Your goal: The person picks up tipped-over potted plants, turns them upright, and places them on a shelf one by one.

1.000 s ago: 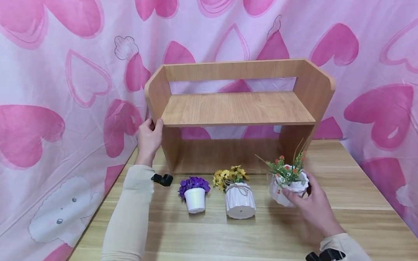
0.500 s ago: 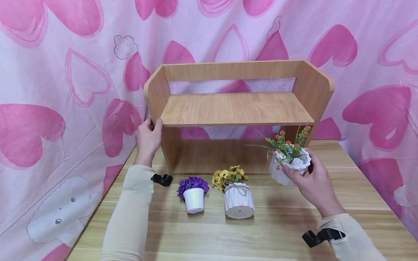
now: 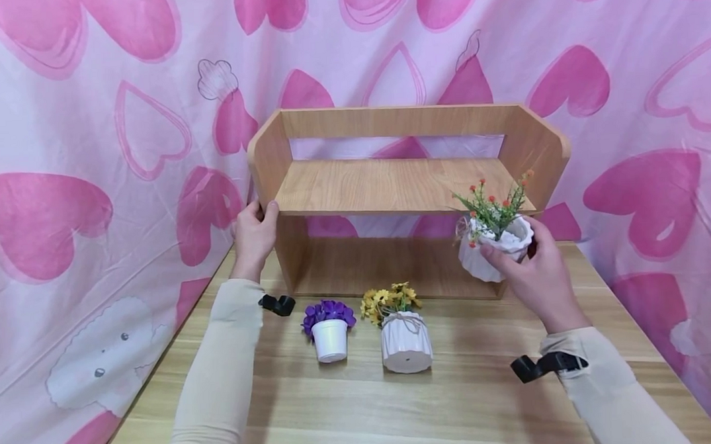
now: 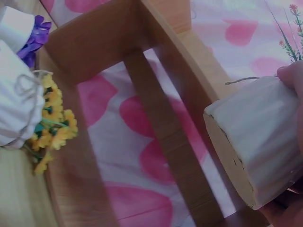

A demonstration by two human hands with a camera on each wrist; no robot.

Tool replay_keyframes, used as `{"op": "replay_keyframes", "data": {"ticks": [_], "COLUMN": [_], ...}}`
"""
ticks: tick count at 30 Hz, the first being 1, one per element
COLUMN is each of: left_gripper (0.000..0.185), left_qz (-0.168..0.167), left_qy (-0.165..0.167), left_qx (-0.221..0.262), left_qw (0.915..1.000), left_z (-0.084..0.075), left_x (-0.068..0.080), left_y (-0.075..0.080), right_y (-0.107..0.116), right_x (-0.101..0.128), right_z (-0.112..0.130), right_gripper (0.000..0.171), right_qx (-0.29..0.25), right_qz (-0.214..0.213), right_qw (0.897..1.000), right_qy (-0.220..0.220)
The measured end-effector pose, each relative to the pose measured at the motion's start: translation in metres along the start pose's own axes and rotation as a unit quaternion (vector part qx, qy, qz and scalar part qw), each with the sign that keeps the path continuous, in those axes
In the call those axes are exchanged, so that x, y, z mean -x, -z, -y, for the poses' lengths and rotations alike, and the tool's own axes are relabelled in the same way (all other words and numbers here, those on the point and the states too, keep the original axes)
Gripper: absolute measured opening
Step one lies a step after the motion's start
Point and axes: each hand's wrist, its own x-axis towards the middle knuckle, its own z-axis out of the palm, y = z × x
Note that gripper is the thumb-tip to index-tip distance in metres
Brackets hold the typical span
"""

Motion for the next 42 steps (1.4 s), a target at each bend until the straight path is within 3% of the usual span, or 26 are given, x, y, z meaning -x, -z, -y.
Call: {"op": "replay_keyframes", "data": {"ticks": [7,11,19,32,42], "left_gripper": [0.050,0.049,0.049,0.042,0.043], "left_qz": [-0.005,-0.008,-0.005,-0.010,-0.003], "left_qy": [-0.006,-0.008,-0.019,-0.028,-0.024], "left_qx": [-0.013,-0.013,-0.008,0.010,0.016], "left_qw": [0.9999,0.9999,0.9998,0.9995,0.9996], "left_z": [-0.001,0.000,0.001,0.005,0.002], "left_x": [0.002,0.002,0.002,0.002,0.003], "left_y": [0.000,0.000,0.000,-0.003,-0.002], "right_y": [0.008,0.011,0.009,-0.002,-0.003], "right_x": [-0.018,-0.028,-0.046,-0.074,-0.093], "right_z": [0.019,0.029,0.040,0.042,0.038], "right_gripper": [0.085,0.088,0.092,0.103,0.104], "right_qx": [0.024,0.041,0.022,0.028,0.036], "right_qz": [-0.009,0.000,0.004,0.008,0.002], "right_qw": [0.999,0.999,1.000,0.998,0.998], "right_qy": [0.021,0.011,-0.017,-0.052,-0.055]}}
